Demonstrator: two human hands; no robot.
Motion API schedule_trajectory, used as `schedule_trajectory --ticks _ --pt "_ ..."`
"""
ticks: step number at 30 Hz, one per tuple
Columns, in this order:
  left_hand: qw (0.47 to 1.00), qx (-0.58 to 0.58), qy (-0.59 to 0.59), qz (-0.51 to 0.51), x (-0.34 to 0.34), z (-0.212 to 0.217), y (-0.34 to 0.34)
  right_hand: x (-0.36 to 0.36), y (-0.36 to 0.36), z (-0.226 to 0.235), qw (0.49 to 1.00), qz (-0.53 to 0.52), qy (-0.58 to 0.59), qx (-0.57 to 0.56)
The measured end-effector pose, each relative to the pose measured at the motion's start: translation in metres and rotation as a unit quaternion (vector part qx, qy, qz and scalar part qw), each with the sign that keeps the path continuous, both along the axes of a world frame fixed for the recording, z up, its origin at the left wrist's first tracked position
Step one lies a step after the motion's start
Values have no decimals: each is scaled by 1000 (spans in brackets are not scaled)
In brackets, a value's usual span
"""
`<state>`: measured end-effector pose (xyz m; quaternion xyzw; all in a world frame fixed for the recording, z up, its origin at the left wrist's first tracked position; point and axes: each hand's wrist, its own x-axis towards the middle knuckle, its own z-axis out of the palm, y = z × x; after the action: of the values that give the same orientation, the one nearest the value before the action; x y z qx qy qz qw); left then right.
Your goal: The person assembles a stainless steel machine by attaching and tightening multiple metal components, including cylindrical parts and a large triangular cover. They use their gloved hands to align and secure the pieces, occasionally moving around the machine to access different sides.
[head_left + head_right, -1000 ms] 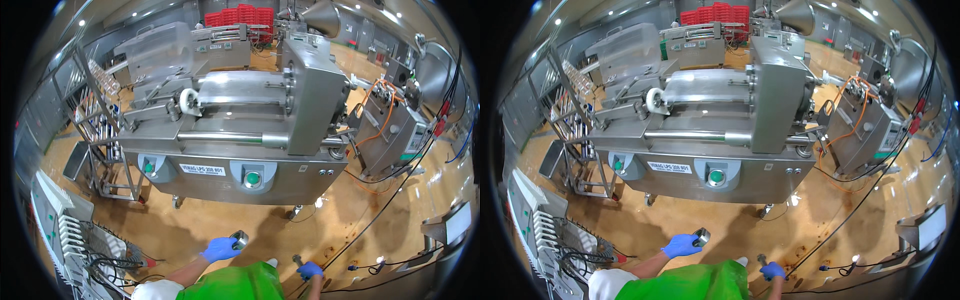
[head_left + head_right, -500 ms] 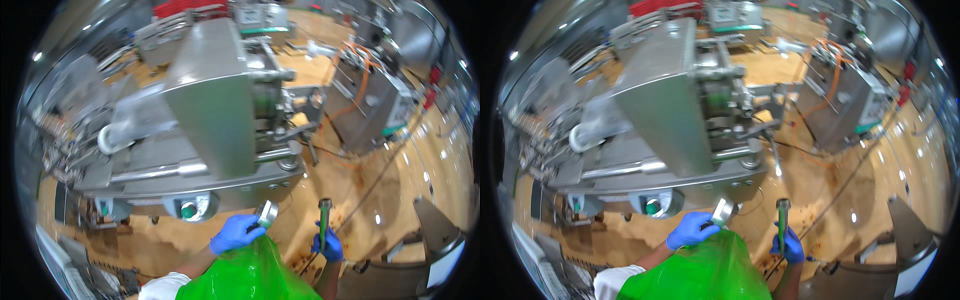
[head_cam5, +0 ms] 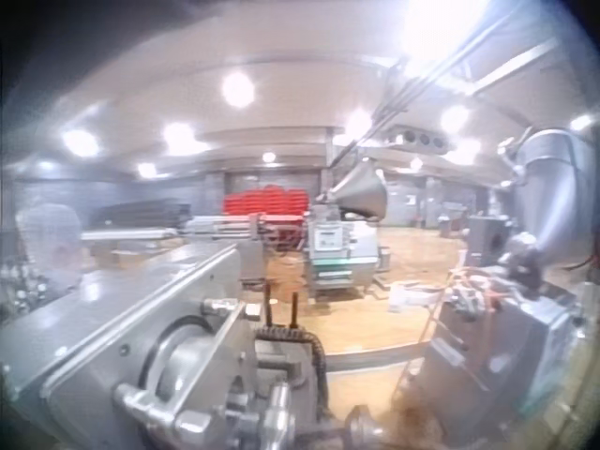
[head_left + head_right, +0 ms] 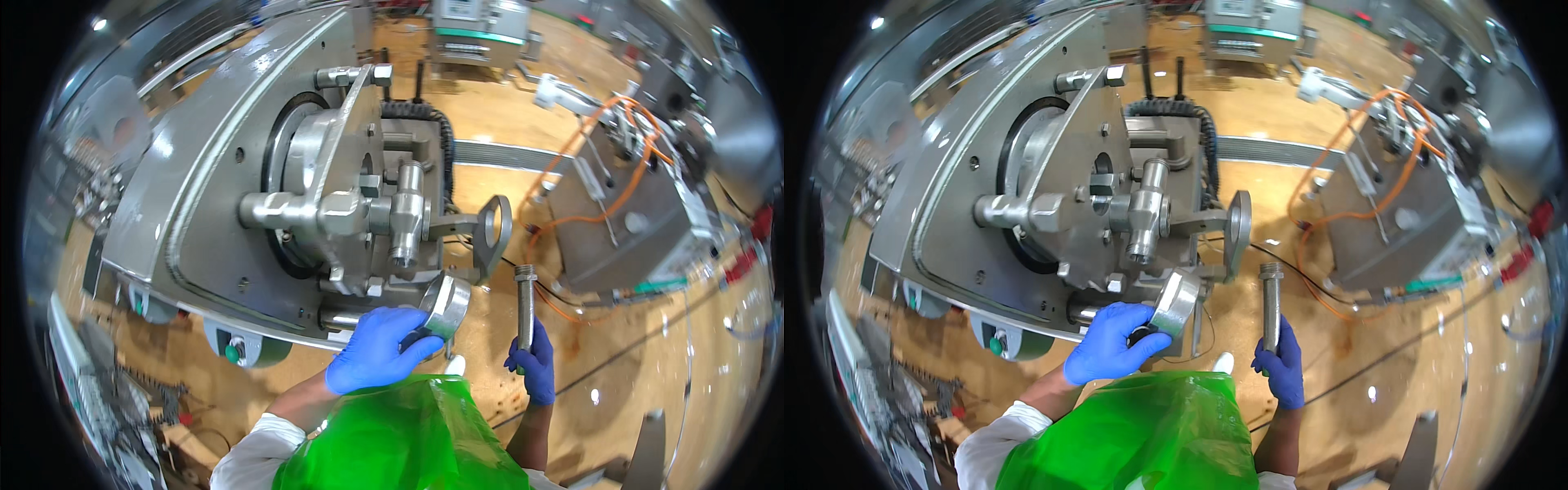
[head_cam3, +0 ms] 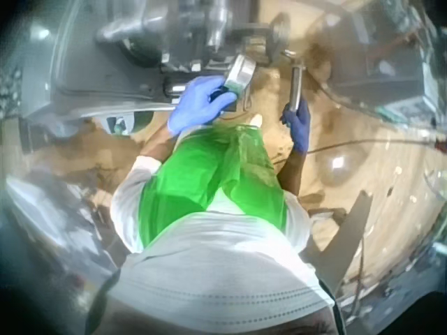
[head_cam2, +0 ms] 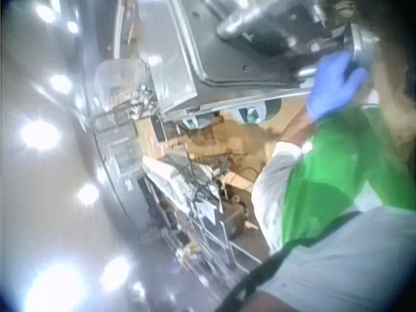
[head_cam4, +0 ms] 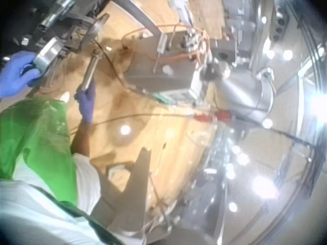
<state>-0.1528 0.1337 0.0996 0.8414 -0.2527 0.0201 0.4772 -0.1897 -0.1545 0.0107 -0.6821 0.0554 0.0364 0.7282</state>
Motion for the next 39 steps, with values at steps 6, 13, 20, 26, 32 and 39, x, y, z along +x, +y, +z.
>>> schedule_trajectory --ticks 6,13,20,26,32,39 --pt "978 49 44 196 37 11 -77 89 -58 6 973 218 -3 78" --pt "921 222 -45 318 57 7 -105 147 -80 10 930 366 -33 -1" --pt "907 202 -143 341 66 1 -120 188 -80 31 907 390 -120 -102" --pt "928 143 -44 342 77 10 -119 217 -71 19 878 406 -192 -165" --pt "913 155 29 377 81 16 -128 237 -35 5 878 382 -247 -150" --pt "891 37 123 435 76 -2 -142 234 -20 30 840 337 -380 -190"
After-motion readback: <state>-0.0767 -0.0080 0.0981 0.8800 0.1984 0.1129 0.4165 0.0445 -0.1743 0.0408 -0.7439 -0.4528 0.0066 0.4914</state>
